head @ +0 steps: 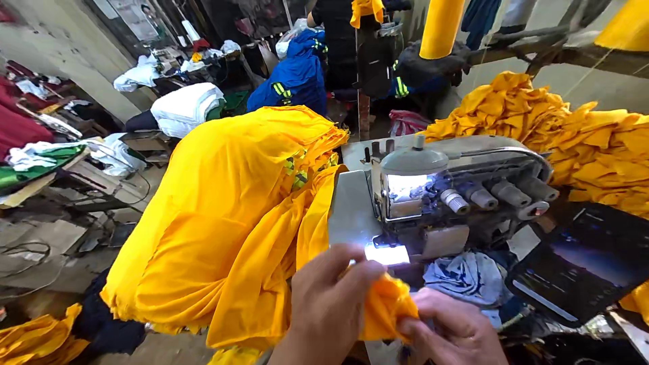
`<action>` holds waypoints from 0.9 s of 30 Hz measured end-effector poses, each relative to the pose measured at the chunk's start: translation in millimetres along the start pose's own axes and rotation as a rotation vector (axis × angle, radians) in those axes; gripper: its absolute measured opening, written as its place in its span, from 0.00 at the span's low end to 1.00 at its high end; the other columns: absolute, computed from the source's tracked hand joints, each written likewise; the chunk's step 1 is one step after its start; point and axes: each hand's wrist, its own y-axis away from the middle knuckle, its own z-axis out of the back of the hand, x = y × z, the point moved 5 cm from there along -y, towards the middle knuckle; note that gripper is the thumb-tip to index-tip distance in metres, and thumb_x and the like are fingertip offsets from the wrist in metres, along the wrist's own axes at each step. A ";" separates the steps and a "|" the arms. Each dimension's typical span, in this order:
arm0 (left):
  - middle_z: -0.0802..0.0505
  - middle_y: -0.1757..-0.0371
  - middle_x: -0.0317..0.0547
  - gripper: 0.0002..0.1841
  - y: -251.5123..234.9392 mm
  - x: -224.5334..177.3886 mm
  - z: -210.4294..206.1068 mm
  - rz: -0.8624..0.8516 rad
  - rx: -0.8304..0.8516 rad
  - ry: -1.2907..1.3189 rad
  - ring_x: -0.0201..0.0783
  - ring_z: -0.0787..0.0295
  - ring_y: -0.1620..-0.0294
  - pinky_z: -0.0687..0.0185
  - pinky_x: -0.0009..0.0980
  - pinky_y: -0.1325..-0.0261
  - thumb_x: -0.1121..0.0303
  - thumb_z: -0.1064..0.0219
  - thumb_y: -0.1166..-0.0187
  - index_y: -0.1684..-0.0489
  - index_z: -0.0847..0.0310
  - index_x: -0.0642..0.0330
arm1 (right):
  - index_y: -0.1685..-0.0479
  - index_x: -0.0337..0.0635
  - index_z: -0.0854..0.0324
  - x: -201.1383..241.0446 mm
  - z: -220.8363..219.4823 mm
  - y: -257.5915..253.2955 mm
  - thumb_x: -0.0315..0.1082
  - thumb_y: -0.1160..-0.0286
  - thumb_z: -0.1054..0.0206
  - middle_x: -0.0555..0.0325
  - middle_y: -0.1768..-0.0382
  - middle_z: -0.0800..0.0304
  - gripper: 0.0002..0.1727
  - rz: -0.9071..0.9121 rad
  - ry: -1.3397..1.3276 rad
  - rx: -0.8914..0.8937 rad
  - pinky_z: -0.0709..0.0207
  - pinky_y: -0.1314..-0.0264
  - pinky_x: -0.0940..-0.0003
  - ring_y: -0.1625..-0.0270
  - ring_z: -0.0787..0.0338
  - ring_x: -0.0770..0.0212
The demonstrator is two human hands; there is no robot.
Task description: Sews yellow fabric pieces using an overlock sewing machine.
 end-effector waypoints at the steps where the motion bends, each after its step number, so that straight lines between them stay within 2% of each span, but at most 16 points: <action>1: 0.11 0.56 0.37 0.07 -12.7 8.2 -12.4 -0.030 0.031 -0.080 0.28 0.12 0.58 0.15 0.24 0.59 0.67 0.39 0.14 0.57 0.13 0.49 | 0.62 0.42 0.08 -9.2 3.6 -4.2 0.38 0.24 0.25 0.65 0.65 0.07 0.09 -0.066 -0.002 -0.083 0.11 0.59 0.79 0.62 0.09 0.76; 2: 0.10 0.59 0.37 0.07 -19.6 20.9 -28.3 -0.021 0.078 -0.163 0.32 0.11 0.61 0.14 0.29 0.64 0.67 0.37 0.17 0.59 0.11 0.51 | 0.64 0.43 0.08 -25.4 4.6 -6.1 0.39 0.24 0.25 0.66 0.68 0.07 0.09 -0.155 -0.013 -0.152 0.12 0.65 0.78 0.67 0.10 0.75; 3: 0.10 0.62 0.38 0.08 -19.4 35.2 -43.9 0.028 0.140 -0.242 0.35 0.11 0.65 0.13 0.34 0.68 0.62 0.35 0.17 0.61 0.10 0.51 | 0.66 0.42 0.08 -43.6 3.5 -4.6 0.40 0.25 0.25 0.65 0.71 0.08 0.10 -0.244 -0.045 -0.194 0.14 0.70 0.76 0.72 0.11 0.73; 4: 0.10 0.64 0.38 0.11 -15.0 47.0 -55.6 0.103 0.199 -0.312 0.38 0.10 0.66 0.12 0.40 0.67 0.56 0.35 0.17 0.62 0.10 0.50 | 0.67 0.42 0.09 -57.1 2.7 -0.1 0.41 0.25 0.25 0.64 0.74 0.09 0.12 -0.323 -0.062 -0.203 0.16 0.73 0.74 0.75 0.13 0.72; 5: 0.09 0.64 0.37 0.15 -9.9 53.7 -61.4 0.178 0.224 -0.357 0.40 0.09 0.64 0.12 0.45 0.62 0.51 0.35 0.18 0.63 0.08 0.49 | 0.67 0.41 0.10 -61.8 4.2 5.0 0.41 0.24 0.26 0.64 0.75 0.10 0.12 -0.380 -0.054 -0.194 0.15 0.72 0.72 0.76 0.12 0.71; 7: 0.09 0.66 0.33 0.19 -2.6 54.0 -63.8 0.289 0.198 -0.388 0.39 0.12 0.61 0.23 0.48 0.55 0.44 0.38 0.21 0.67 0.08 0.46 | 0.68 0.40 0.11 -58.6 12.0 16.0 0.34 0.25 0.26 0.66 0.76 0.10 0.08 -0.412 -0.064 -0.192 0.14 0.70 0.74 0.75 0.12 0.74; 9: 0.13 0.71 0.30 0.17 -1.8 47.3 -67.6 0.344 0.165 -0.416 0.38 0.15 0.63 0.30 0.49 0.55 0.46 0.39 0.24 0.72 0.10 0.44 | 0.67 0.42 0.11 -58.2 21.5 24.4 0.30 0.25 0.27 0.69 0.75 0.09 0.04 -0.391 -0.139 -0.228 0.15 0.69 0.76 0.74 0.12 0.77; 11: 0.14 0.72 0.30 0.14 -10.5 46.0 -73.9 0.396 0.190 -0.425 0.39 0.15 0.63 0.32 0.52 0.55 0.50 0.38 0.27 0.75 0.11 0.44 | 0.66 0.43 0.10 -59.4 26.2 21.2 0.28 0.25 0.28 0.71 0.74 0.09 0.04 -0.382 -0.203 -0.272 0.16 0.70 0.78 0.74 0.13 0.78; 13: 0.12 0.68 0.35 0.11 -22.2 51.3 -78.2 0.466 0.264 -0.408 0.44 0.12 0.56 0.30 0.60 0.51 0.54 0.35 0.29 0.70 0.10 0.46 | 0.66 0.43 0.11 -58.2 23.9 11.3 0.28 0.24 0.28 0.70 0.74 0.08 0.04 -0.373 -0.235 -0.301 0.15 0.70 0.77 0.74 0.12 0.76; 15: 0.10 0.63 0.37 0.10 -28.8 59.4 -80.0 0.501 0.323 -0.376 0.47 0.12 0.51 0.31 0.64 0.46 0.55 0.33 0.29 0.65 0.09 0.47 | 0.66 0.42 0.12 -57.1 17.1 5.3 0.28 0.24 0.29 0.67 0.74 0.09 0.04 -0.362 -0.260 -0.295 0.14 0.70 0.75 0.74 0.11 0.74; 20: 0.12 0.65 0.32 0.12 -25.9 67.9 -78.9 0.432 0.325 -0.319 0.41 0.14 0.52 0.33 0.59 0.45 0.51 0.37 0.29 0.67 0.09 0.43 | 0.68 0.38 0.14 -58.0 -1.1 21.7 0.27 0.23 0.30 0.67 0.74 0.12 0.06 -0.339 -0.217 -0.282 0.16 0.68 0.75 0.73 0.14 0.76; 23: 0.10 0.65 0.37 0.09 -38.8 75.6 -81.6 0.475 0.376 -0.322 0.46 0.12 0.53 0.32 0.62 0.45 0.57 0.33 0.28 0.65 0.09 0.48 | 0.69 0.37 0.13 -58.3 -3.2 10.4 0.28 0.23 0.29 0.66 0.76 0.12 0.06 -0.336 -0.193 -0.350 0.16 0.71 0.75 0.76 0.14 0.75; 25: 0.08 0.64 0.41 0.07 -51.3 84.4 -79.5 0.527 0.424 -0.318 0.49 0.12 0.53 0.31 0.65 0.43 0.61 0.29 0.25 0.60 0.10 0.51 | 0.79 0.42 0.17 -61.5 -2.6 -4.8 0.32 0.27 0.26 0.68 0.83 0.16 0.12 -0.358 -0.155 -0.411 0.19 0.78 0.76 0.82 0.17 0.75; 27: 0.09 0.66 0.37 0.09 -49.6 82.3 -65.1 0.458 0.347 -0.298 0.44 0.13 0.58 0.28 0.61 0.45 0.57 0.29 0.25 0.59 0.11 0.49 | 0.88 0.46 0.23 -67.7 -1.6 -11.3 0.38 0.30 0.21 0.70 0.89 0.22 0.20 -0.378 -0.135 -0.438 0.24 0.82 0.77 0.86 0.23 0.76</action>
